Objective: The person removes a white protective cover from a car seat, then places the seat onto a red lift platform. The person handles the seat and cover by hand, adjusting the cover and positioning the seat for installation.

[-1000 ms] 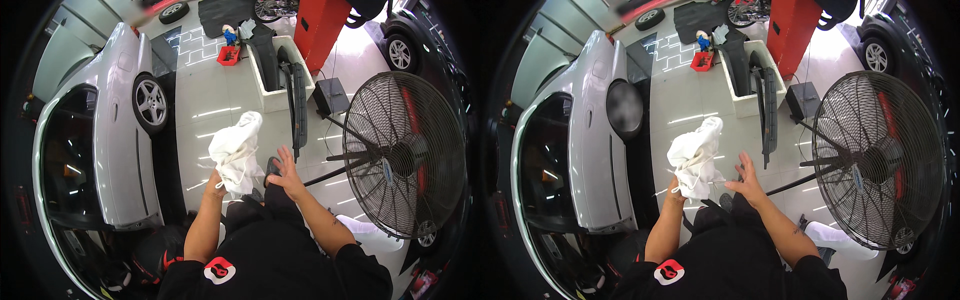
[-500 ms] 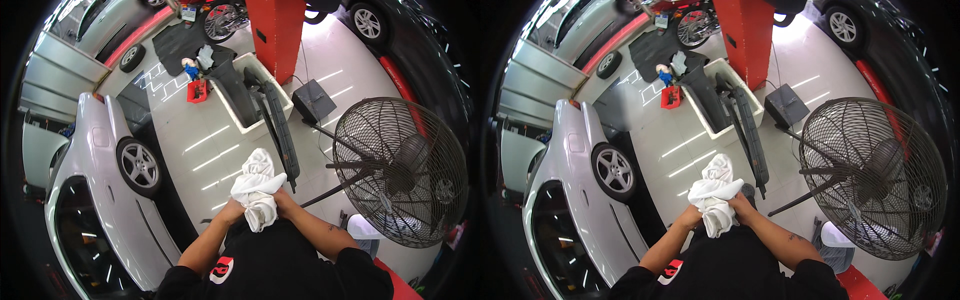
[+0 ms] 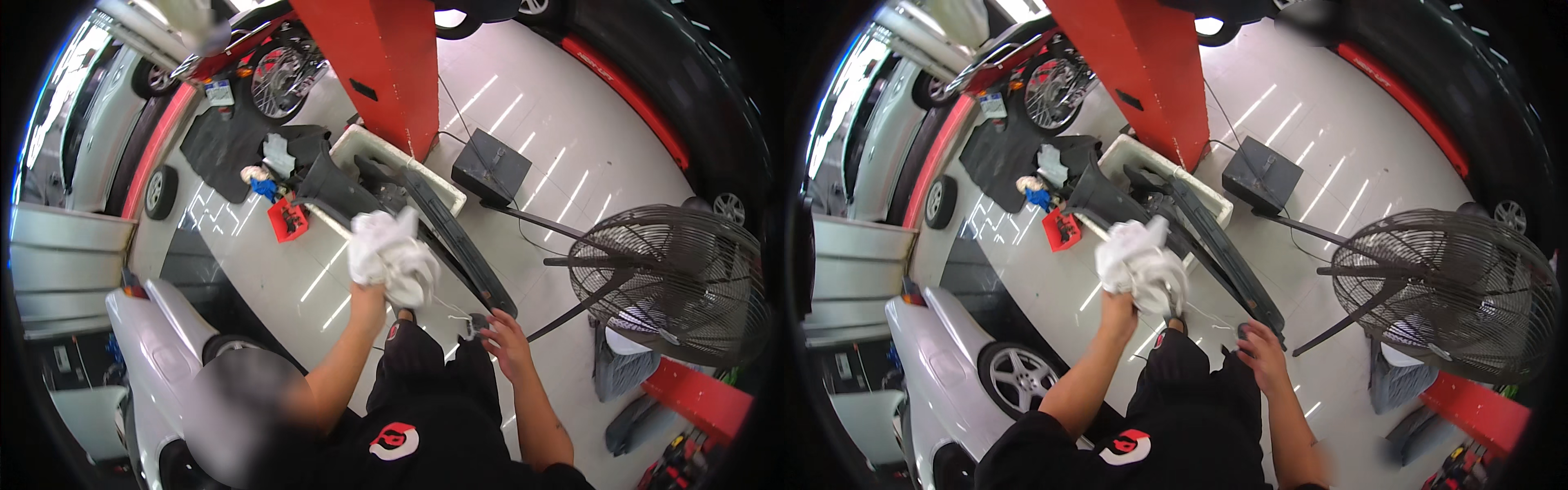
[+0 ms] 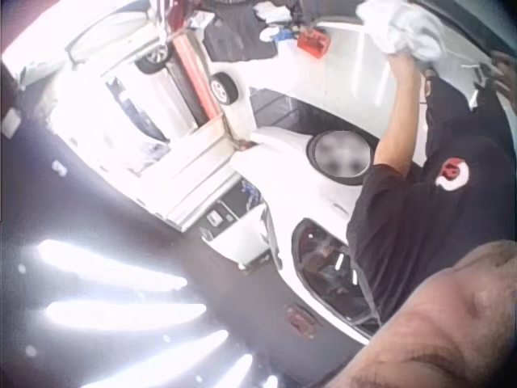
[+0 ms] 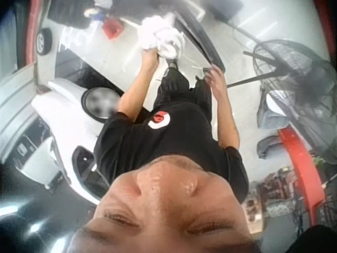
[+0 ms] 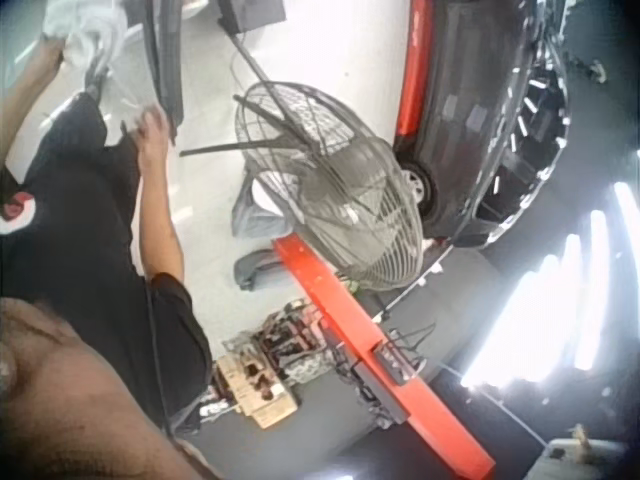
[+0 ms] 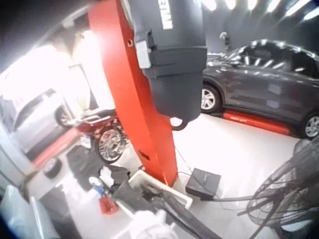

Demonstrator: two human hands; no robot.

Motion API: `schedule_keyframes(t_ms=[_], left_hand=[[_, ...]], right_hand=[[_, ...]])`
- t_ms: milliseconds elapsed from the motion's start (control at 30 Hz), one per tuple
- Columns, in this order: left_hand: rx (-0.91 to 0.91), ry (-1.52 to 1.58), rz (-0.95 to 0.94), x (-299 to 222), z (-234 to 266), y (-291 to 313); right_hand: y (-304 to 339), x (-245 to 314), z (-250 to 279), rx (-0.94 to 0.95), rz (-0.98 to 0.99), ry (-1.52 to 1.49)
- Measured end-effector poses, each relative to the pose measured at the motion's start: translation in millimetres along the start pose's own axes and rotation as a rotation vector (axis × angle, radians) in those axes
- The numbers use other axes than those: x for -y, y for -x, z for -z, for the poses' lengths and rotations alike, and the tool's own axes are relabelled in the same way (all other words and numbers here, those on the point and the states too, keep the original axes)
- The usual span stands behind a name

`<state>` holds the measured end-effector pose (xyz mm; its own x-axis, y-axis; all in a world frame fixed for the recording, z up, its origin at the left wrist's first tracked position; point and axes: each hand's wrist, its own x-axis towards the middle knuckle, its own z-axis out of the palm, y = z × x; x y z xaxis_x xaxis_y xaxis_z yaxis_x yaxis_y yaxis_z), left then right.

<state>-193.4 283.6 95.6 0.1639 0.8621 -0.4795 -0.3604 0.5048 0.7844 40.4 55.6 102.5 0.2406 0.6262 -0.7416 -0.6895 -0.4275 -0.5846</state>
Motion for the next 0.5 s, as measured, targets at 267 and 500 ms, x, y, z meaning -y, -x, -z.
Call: schedule_keyframes(t_ms=[267, 500], left_hand=[[-0.241, -0.324, -0.877, -95.4, 1.5, -235.8], [-0.403, -0.737, -1.309, -93.1, -19.3, -312.6]], right_hand=[[18.2, -135.4, 7.1, -0.431, -0.296, -0.071], [64.3, -237.1, 29.5, -0.641, -0.543, 0.140]])
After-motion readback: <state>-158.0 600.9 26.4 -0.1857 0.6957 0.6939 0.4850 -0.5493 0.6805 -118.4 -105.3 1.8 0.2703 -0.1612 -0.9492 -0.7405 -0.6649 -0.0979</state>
